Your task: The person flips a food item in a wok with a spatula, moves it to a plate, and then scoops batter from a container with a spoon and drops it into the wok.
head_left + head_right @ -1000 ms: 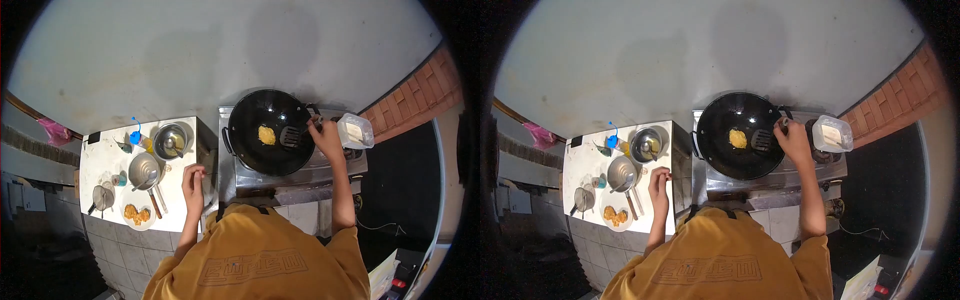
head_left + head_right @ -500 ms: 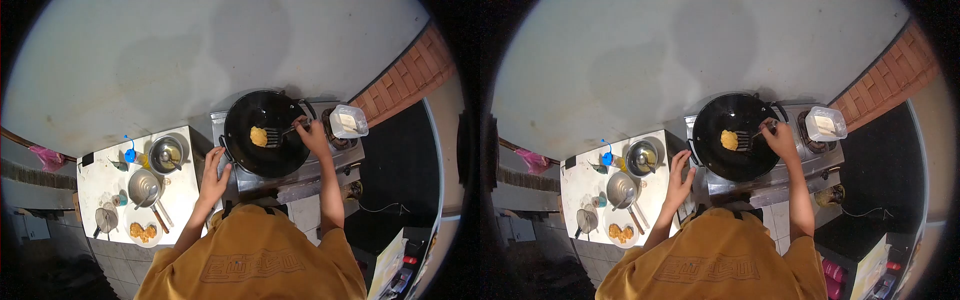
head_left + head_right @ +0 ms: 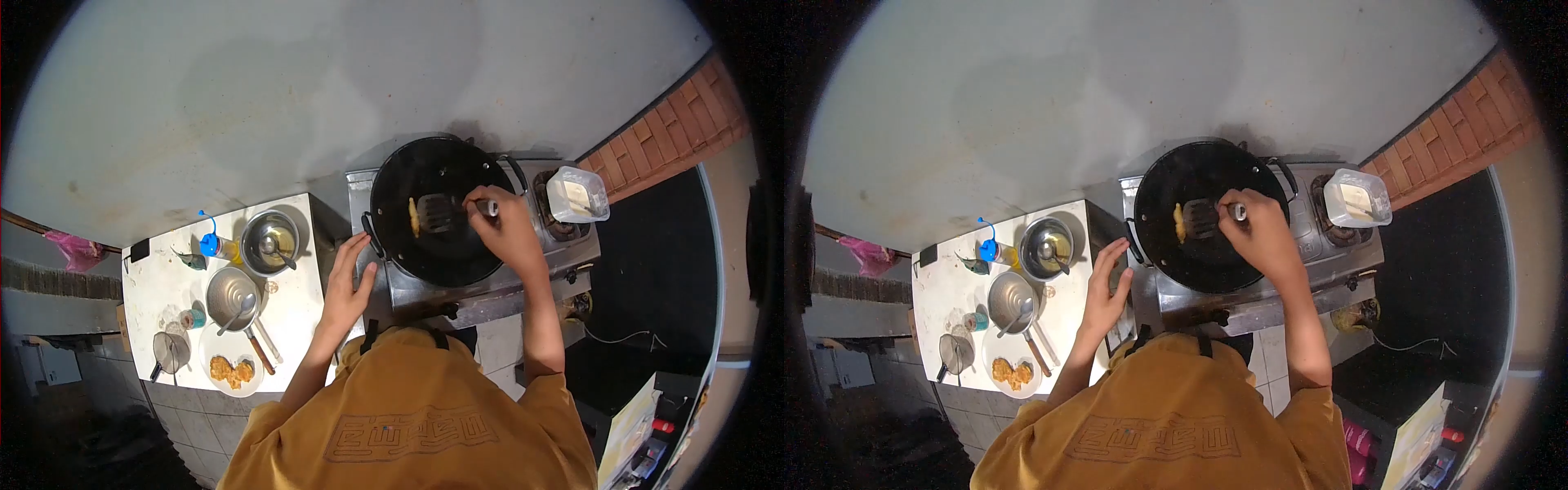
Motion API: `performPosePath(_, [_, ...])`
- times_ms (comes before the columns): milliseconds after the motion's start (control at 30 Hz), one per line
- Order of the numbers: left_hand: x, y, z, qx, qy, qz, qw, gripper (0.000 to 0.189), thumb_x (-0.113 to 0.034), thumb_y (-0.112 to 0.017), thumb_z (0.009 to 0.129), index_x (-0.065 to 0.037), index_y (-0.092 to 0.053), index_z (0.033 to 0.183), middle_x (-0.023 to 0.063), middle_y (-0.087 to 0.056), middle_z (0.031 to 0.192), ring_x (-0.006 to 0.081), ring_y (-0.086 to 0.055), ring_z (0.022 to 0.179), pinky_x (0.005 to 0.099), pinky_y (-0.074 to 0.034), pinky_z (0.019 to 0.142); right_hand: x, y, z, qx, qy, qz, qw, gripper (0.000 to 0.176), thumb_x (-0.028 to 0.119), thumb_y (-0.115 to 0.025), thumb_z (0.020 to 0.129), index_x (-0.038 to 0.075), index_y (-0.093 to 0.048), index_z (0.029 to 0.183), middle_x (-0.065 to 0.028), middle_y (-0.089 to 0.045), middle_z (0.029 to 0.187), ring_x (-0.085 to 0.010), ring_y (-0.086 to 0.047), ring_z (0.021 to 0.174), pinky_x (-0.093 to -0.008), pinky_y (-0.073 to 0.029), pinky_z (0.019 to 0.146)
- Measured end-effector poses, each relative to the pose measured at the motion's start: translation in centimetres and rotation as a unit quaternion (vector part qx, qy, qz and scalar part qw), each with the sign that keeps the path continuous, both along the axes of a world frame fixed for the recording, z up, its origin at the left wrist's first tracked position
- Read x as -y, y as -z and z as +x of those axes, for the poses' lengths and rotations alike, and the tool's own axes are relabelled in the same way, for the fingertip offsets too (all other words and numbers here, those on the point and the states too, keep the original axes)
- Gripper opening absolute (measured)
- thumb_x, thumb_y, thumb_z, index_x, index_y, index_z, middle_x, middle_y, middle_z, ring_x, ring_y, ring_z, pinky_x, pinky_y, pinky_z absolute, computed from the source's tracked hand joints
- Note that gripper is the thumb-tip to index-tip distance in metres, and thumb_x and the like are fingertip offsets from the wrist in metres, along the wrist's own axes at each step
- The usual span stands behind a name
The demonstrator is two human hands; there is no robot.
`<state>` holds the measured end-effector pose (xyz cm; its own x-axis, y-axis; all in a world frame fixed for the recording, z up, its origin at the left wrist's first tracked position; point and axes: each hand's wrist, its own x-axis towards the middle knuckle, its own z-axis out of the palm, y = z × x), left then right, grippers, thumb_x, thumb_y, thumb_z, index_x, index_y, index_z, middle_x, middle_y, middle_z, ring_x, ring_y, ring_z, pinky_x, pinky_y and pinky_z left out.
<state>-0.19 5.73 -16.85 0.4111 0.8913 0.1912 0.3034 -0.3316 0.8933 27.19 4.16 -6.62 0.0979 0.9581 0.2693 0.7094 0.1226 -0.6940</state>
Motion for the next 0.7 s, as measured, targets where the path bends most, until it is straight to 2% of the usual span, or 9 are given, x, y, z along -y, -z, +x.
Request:
performPosePath(233, [0.1, -0.2, -0.1, 0.006, -0.003, -0.018, 1.0, 0.039, -0.007, -0.055, 0.093, -0.004, -0.052, 0.132, 0.0137, -0.049, 0.139, 0.0289, -0.049, 0.128, 0.0388, -0.041, 0.102, 0.1, 0.0, -0.6, -0.037, 0.002, -0.038, 0.999, 0.01, 0.004, -0.064, 0.083, -0.001, -0.065, 0.091, -0.0151, -0.063, 0.079, -0.0246, -0.064, 0.065, -0.0323, -0.05, 0.059])
performPosePath(333, [0.1, -0.3, 0.2, 0.0, -0.003, -0.015, 1.0, 0.038, -0.007, -0.055, 0.093, -0.003, -0.053, 0.131, 0.0146, -0.049, 0.139, 0.0294, -0.048, 0.128, 0.0383, -0.04, 0.104, 0.9, -0.6, 0.6, -0.017, 0.042, -0.015, 0.999, 0.01, 0.005, -0.065, 0.083, -0.001, -0.065, 0.091, -0.0149, -0.064, 0.079, -0.0228, -0.063, 0.063, -0.0315, -0.049, 0.057])
performPosePath(467, [-0.2, -0.4, 0.7, 0.0, -0.011, 0.001, 1.0, 0.038, -0.006, -0.056, 0.092, 0.0, -0.053, 0.129, 0.0165, -0.048, 0.137, 0.0313, -0.047, 0.129, 0.0383, -0.035, 0.108, 2.1, 0.5, 2.6, -0.003, 0.116, 0.034, 0.993, 0.01, 0.008, -0.065, 0.087, -0.002, -0.066, 0.089, -0.0138, -0.065, 0.073, -0.0156, -0.058, 0.055, -0.0283, -0.043, 0.052])
performPosePath(567, [-0.3, -0.3, 0.6, -0.011, -0.012, 0.005, 1.0, 0.038, -0.006, -0.056, 0.091, 0.0, -0.053, 0.129, 0.0164, -0.048, 0.136, 0.0316, -0.047, 0.128, 0.0384, -0.035, 0.108, 3.0, 1.6, 2.8, 0.018, 0.147, 0.004, 0.989, 0.012, 0.009, -0.065, 0.088, -0.003, -0.066, 0.089, -0.0131, -0.063, 0.069, -0.0117, -0.056, 0.055, -0.0274, -0.042, 0.052])
performPosePath(633, [-0.2, -0.4, 0.7, -0.014, -0.013, 0.002, 1.0, 0.038, -0.005, -0.056, 0.091, 0.0, -0.053, 0.129, 0.0163, -0.049, 0.135, 0.0319, -0.047, 0.129, 0.0382, -0.035, 0.108, 3.5, 2.9, 2.8, -0.04, 0.183, -0.037, 0.982, 0.014, 0.01, -0.066, 0.089, -0.004, -0.065, 0.089, -0.0126, -0.062, 0.066, -0.01, -0.054, 0.055, -0.0271, -0.042, 0.052])
performPosePath(700, [0.0, -0.5, 0.9, -0.023, -0.014, 0.004, 1.0, 0.039, -0.005, -0.056, 0.091, 0.0, -0.053, 0.129, 0.0163, -0.049, 0.135, 0.0319, -0.047, 0.129, 0.0383, -0.035, 0.108, 3.7, 3.2, 2.4, -0.043, 0.186, -0.029, 0.981, 0.014, 0.01, -0.066, 0.089, -0.004, -0.065, 0.089, -0.0129, -0.063, 0.068, -0.0102, -0.055, 0.056, -0.0273, -0.043, 0.052])
